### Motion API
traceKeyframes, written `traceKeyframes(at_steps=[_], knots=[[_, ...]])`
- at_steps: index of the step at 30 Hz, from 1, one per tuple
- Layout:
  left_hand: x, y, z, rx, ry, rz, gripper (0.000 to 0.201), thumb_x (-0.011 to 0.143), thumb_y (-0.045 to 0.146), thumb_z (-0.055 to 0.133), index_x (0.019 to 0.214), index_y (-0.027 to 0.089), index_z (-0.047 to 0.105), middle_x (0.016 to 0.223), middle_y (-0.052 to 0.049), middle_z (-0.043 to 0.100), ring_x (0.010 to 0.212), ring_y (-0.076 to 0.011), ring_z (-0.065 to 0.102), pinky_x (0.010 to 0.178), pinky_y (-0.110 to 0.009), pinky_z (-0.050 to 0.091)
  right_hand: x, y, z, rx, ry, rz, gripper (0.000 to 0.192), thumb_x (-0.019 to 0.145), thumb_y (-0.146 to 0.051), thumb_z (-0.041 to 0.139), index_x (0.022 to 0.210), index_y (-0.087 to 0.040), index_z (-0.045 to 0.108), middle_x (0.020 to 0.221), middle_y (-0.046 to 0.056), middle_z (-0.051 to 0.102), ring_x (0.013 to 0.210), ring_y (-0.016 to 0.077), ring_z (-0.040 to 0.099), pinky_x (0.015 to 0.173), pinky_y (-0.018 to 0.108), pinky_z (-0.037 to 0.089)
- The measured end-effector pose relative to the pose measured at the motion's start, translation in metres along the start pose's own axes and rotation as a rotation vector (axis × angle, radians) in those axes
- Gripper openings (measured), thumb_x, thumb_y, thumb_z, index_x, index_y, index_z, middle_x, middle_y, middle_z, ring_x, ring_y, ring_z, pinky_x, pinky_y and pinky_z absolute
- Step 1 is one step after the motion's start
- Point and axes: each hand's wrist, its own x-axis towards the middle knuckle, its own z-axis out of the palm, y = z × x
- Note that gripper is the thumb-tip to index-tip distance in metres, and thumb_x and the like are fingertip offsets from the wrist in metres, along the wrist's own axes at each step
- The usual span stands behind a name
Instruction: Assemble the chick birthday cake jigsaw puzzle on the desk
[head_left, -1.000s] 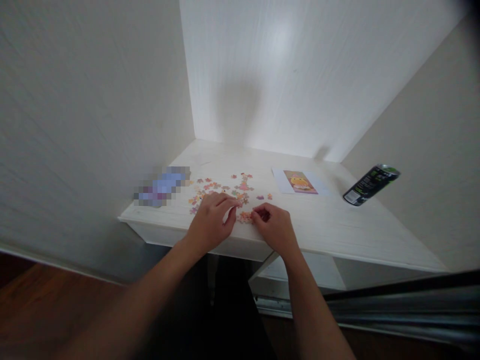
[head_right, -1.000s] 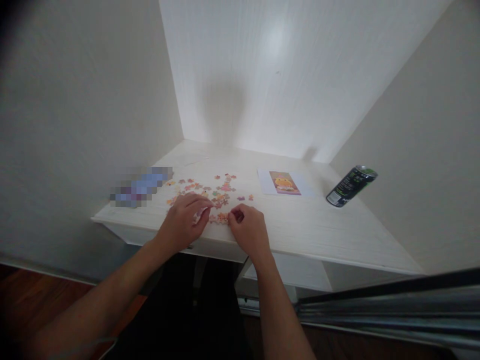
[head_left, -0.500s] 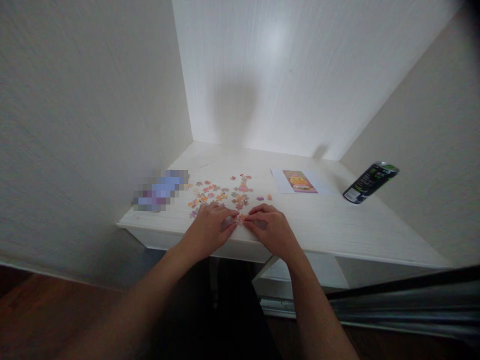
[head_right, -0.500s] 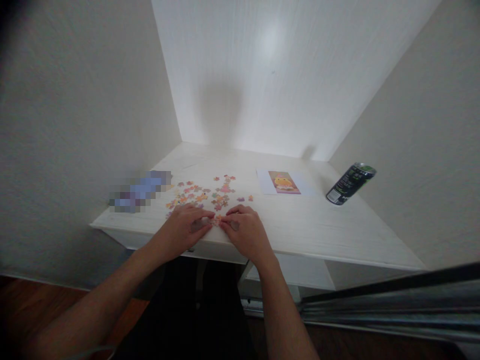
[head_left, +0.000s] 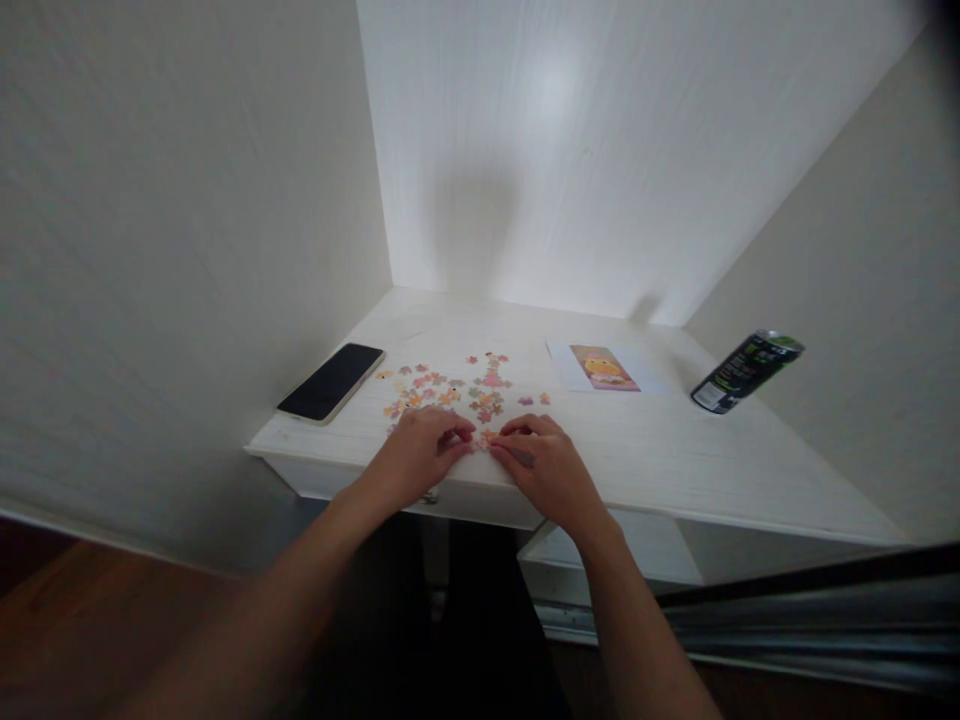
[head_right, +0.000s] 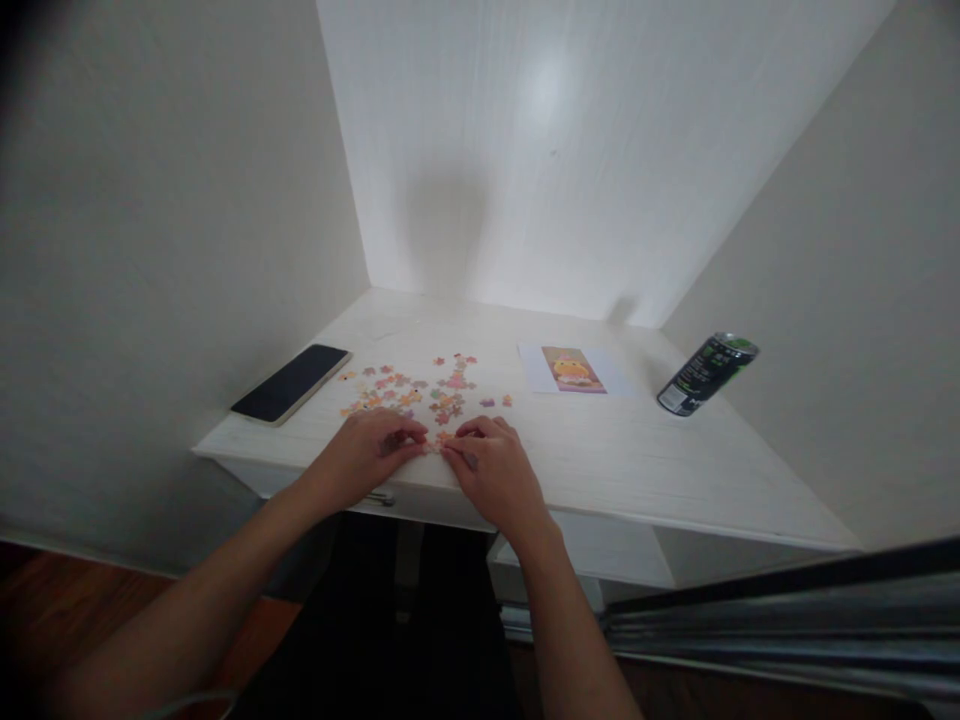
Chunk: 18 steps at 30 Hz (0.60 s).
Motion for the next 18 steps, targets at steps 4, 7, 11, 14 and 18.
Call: traceKeyframes(at_steps=[4,7,11,14,18], knots=[[0.0007,-0.0036,-0.0022,-0.055,0.021,-0.03,0.014,0.085,0.024,0.061,0.096,0.02,0.07,0.09,-0.002,0.071,0.083,-0.0175,0.063,0.077,-0.029,0.046,0.0012,-0.0018,-0.0004,-0.022,-0.002,-0.002,0.018,0.09,-0.029,0.059,0.094,-0.027,0.076,0.099,0.006,0.066,0.093,0.0216,0.058,0.087,0.039,0.046],[0.0011,-0.0036,-0.0011,-0.057,0.034,-0.04,0.013,0.085,0.022,0.061,0.093,0.021,0.071,0.088,-0.002,0.071,0.082,-0.0175,0.063,0.077,-0.029,0.047,0.0016,-0.0038,-0.0008,-0.046,-0.013,-0.011,0.018,0.089,-0.03,0.06,0.096,-0.027,0.076,0.099,0.006,0.066,0.093,0.0216,0.057,0.087,0.04,0.045],[0.001,-0.0037,0.0025,-0.02,0.002,0.104,0.015,0.087,0.018,0.059,0.088,0.022,0.073,0.091,-0.004,0.069,0.089,-0.0186,0.061,0.086,-0.033,0.046,0.0008,-0.0059,-0.0018,-0.06,-0.026,-0.003,0.017,0.088,-0.03,0.06,0.096,-0.027,0.076,0.098,0.006,0.065,0.093,0.0213,0.056,0.086,0.039,0.044],[-0.0005,-0.0052,0.0033,0.012,-0.014,0.166,0.018,0.087,0.015,0.059,0.091,0.023,0.074,0.098,-0.005,0.068,0.093,-0.0192,0.06,0.088,-0.034,0.046,0.0004,-0.0067,-0.0028,-0.064,-0.032,0.0,0.016,0.088,-0.029,0.061,0.094,-0.027,0.076,0.098,0.006,0.065,0.093,0.021,0.056,0.086,0.039,0.043],[-0.0024,-0.0054,0.0019,0.068,-0.032,0.19,0.019,0.086,0.015,0.058,0.093,0.022,0.074,0.099,-0.006,0.066,0.095,-0.0203,0.059,0.09,-0.036,0.046,0.001,-0.0074,-0.0039,-0.064,-0.052,-0.003,0.016,0.088,-0.029,0.061,0.094,-0.028,0.075,0.1,0.005,0.065,0.094,0.0207,0.055,0.088,0.039,0.041]])
